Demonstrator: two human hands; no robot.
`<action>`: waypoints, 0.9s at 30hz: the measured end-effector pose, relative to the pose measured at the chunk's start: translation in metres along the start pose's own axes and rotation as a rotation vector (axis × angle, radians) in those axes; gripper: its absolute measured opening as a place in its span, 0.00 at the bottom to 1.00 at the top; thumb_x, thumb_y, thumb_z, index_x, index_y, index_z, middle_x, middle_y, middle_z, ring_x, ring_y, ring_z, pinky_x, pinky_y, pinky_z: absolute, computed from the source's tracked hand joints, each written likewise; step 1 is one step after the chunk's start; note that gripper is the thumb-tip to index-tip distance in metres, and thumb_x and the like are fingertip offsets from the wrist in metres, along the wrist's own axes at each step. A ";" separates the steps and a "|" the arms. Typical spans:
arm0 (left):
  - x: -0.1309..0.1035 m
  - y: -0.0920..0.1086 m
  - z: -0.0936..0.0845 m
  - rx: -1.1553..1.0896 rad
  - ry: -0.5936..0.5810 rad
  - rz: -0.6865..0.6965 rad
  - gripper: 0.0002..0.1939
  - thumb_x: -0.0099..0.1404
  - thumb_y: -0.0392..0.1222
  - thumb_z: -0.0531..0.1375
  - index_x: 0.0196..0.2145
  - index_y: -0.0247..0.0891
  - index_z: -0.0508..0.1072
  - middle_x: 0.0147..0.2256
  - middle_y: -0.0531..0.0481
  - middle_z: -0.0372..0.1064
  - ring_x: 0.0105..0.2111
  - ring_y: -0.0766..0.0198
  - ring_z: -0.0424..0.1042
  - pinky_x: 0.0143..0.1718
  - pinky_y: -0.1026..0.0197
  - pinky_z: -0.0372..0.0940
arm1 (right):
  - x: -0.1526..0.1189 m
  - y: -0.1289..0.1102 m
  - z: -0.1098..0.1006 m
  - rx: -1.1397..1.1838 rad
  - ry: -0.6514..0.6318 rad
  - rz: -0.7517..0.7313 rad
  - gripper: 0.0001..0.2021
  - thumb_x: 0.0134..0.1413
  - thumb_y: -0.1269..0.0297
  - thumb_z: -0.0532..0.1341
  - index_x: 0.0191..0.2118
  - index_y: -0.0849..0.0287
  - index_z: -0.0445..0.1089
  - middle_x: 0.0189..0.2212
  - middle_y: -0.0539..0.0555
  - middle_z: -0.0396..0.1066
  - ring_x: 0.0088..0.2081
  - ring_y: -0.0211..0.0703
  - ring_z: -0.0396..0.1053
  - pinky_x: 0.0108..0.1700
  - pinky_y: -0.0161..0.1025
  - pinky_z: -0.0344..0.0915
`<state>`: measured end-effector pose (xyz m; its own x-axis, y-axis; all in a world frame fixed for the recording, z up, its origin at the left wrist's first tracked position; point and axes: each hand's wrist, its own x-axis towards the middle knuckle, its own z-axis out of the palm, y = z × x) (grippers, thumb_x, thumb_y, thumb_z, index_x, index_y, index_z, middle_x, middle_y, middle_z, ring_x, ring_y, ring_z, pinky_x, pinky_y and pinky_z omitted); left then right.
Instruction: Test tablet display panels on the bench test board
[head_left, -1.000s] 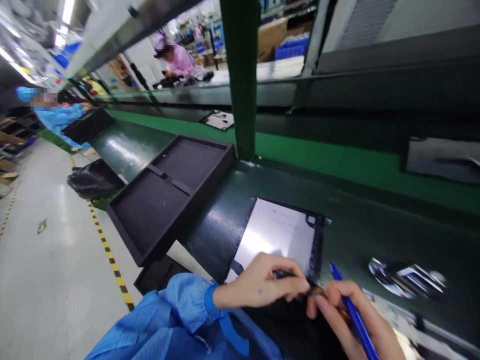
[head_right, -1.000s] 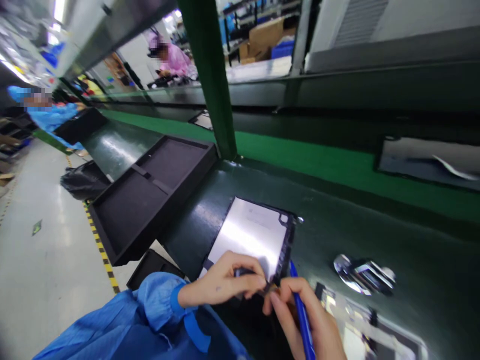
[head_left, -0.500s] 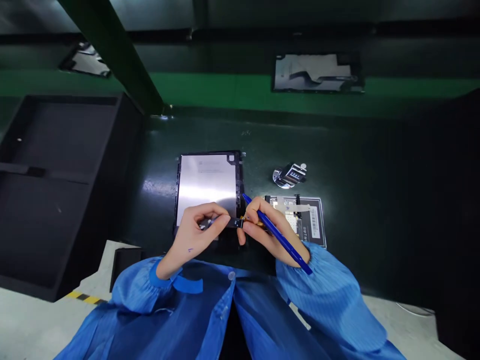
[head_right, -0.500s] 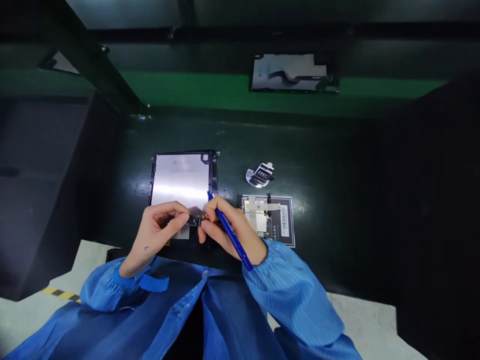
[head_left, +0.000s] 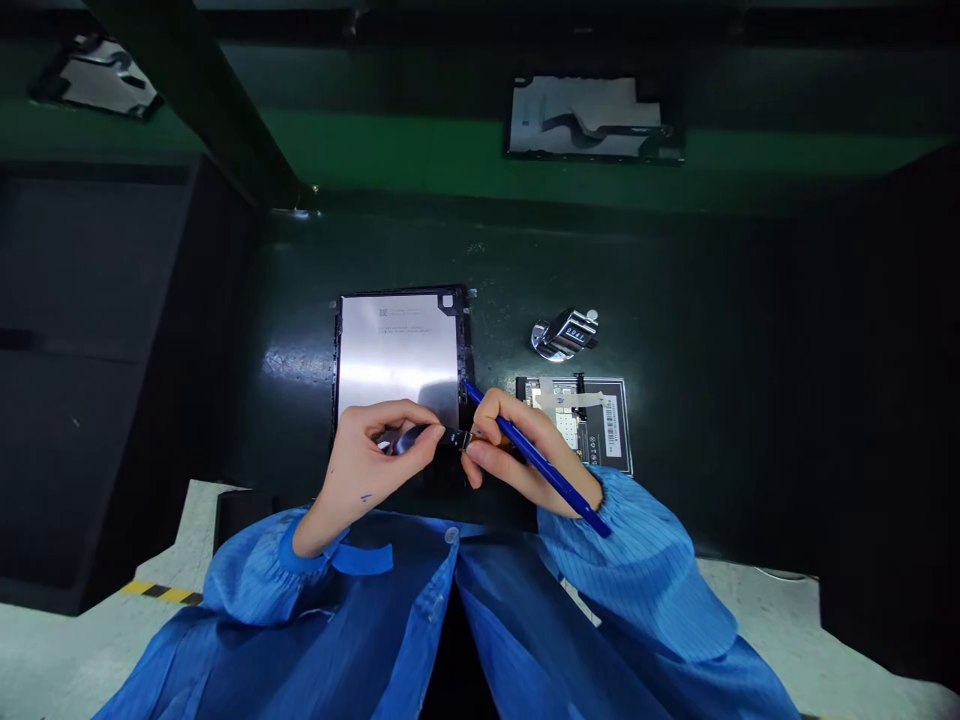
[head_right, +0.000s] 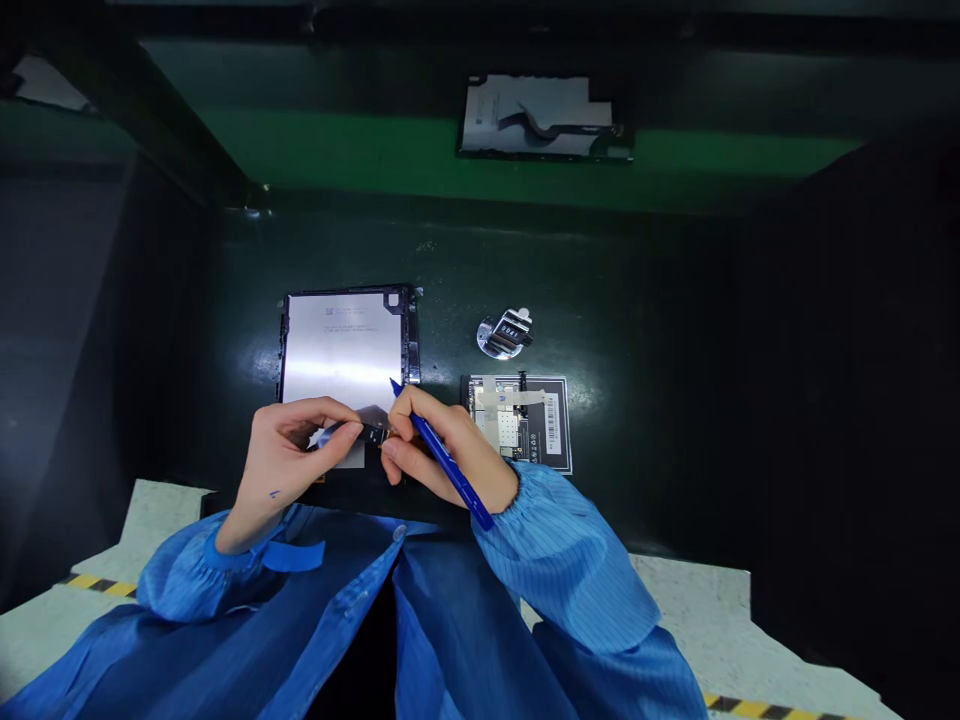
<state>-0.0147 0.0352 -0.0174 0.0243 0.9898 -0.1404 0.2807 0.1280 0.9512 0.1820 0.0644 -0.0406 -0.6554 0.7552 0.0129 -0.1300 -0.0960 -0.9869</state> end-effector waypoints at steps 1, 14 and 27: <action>0.000 0.000 0.000 0.005 -0.004 -0.008 0.05 0.60 0.38 0.65 0.26 0.36 0.77 0.24 0.52 0.70 0.23 0.69 0.63 0.24 0.67 0.57 | 0.000 0.000 0.000 -0.002 0.000 -0.007 0.13 0.64 0.67 0.59 0.33 0.55 0.53 0.22 0.46 0.69 0.23 0.34 0.65 0.29 0.32 0.58; 0.003 0.004 -0.003 -0.027 -0.182 -0.106 0.10 0.62 0.44 0.63 0.28 0.34 0.78 0.20 0.52 0.66 0.21 0.70 0.56 0.23 0.65 0.51 | -0.001 0.001 0.000 -0.026 -0.022 -0.006 0.12 0.63 0.71 0.60 0.33 0.56 0.53 0.22 0.44 0.66 0.24 0.31 0.65 0.31 0.31 0.61; -0.001 0.005 0.004 -0.047 -0.195 -0.108 0.10 0.61 0.43 0.64 0.27 0.33 0.77 0.20 0.53 0.63 0.20 0.71 0.54 0.21 0.65 0.48 | -0.001 0.001 0.000 0.012 -0.035 -0.017 0.13 0.62 0.69 0.61 0.33 0.56 0.54 0.22 0.43 0.62 0.23 0.32 0.62 0.30 0.32 0.60</action>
<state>-0.0093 0.0350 -0.0134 0.1829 0.9399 -0.2883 0.2470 0.2399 0.9388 0.1822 0.0636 -0.0419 -0.6785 0.7337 0.0358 -0.1506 -0.0912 -0.9844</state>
